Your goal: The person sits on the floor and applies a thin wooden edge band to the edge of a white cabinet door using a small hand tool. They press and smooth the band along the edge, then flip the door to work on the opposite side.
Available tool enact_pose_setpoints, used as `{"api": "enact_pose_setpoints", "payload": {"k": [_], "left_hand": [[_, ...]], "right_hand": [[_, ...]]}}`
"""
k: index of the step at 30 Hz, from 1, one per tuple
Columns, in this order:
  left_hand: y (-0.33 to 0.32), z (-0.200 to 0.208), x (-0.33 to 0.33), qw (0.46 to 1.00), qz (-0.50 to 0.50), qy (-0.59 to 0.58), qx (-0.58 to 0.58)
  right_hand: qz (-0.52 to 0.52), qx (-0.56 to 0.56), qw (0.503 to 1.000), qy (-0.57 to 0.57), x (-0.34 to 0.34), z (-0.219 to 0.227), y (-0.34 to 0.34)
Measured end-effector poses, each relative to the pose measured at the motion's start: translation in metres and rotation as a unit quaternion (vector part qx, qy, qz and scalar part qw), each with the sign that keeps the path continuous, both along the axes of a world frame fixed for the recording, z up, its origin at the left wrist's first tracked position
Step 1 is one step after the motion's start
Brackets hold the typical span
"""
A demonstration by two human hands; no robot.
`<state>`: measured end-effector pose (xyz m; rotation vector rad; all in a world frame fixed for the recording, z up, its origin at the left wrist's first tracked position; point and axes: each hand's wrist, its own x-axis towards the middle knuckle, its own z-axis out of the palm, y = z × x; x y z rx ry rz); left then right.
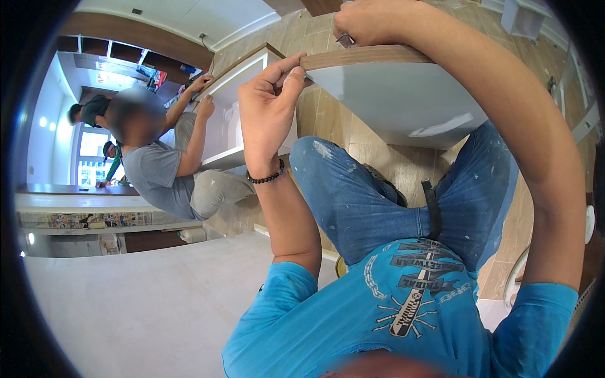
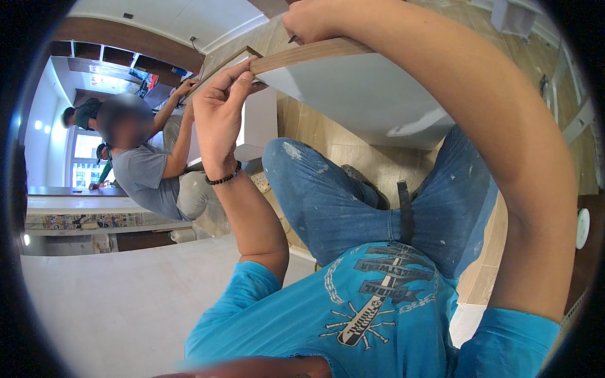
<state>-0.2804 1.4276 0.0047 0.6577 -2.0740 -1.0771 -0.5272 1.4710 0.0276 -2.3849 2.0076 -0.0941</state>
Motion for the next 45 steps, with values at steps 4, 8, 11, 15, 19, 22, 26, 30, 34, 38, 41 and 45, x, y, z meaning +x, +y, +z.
{"api": "enact_pose_setpoints", "payload": {"k": [4, 8, 11, 15, 19, 22, 26, 30, 34, 38, 41, 45], "left_hand": [[0.001, 0.003, 0.001, 1.0, 0.006, -0.006, 0.015], [0.006, 0.003, -0.005, 0.998, 0.021, 0.014, -0.056], [0.021, 0.009, -0.017, 0.991, 0.012, 0.003, -0.13], [0.028, 0.013, -0.026, 0.992, 0.012, -0.055, -0.113], [0.021, 0.015, -0.027, 0.992, -0.012, -0.052, -0.117], [0.019, 0.016, -0.025, 0.994, -0.021, -0.05, -0.095], [0.025, 0.02, -0.026, 0.994, -0.007, -0.066, -0.082], [0.024, 0.021, -0.024, 0.995, -0.021, -0.053, -0.077], [0.024, 0.022, -0.024, 0.995, -0.013, -0.068, -0.078], [0.02, 0.021, -0.021, 0.995, -0.022, -0.064, -0.073], [0.022, 0.023, -0.022, 0.994, -0.018, -0.075, -0.078], [0.017, 0.021, -0.02, 0.992, -0.027, -0.079, -0.096]], "right_hand": [[0.004, -0.009, 1.0, 0.011, 0.001, 0.0, 0.0], [0.004, -0.015, 1.0, -0.007, 0.002, 0.0, 0.001], [-0.013, 0.01, 1.0, -0.001, 0.003, 0.007, 0.005], [-0.014, 0.001, 1.0, -0.003, 0.003, 0.005, 0.007], [-0.012, -0.009, 1.0, 0.0, 0.002, 0.001, 0.003], [-0.009, -0.01, 1.0, 0.006, 0.003, -0.002, 0.001], [-0.003, 0.003, 1.0, 0.013, 0.005, -0.001, -0.001], [0.001, -0.002, 1.0, 0.02, 0.006, -0.002, 0.0], [-0.012, -0.003, 1.0, 0.022, 0.009, 0.0, 0.0], [-0.029, 0.008, 0.999, 0.01, 0.011, 0.004, 0.005], [-0.029, 0.012, 0.999, 0.008, 0.012, 0.005, 0.005], [-0.031, 0.016, 0.999, 0.008, 0.014, 0.007, 0.007]]}}
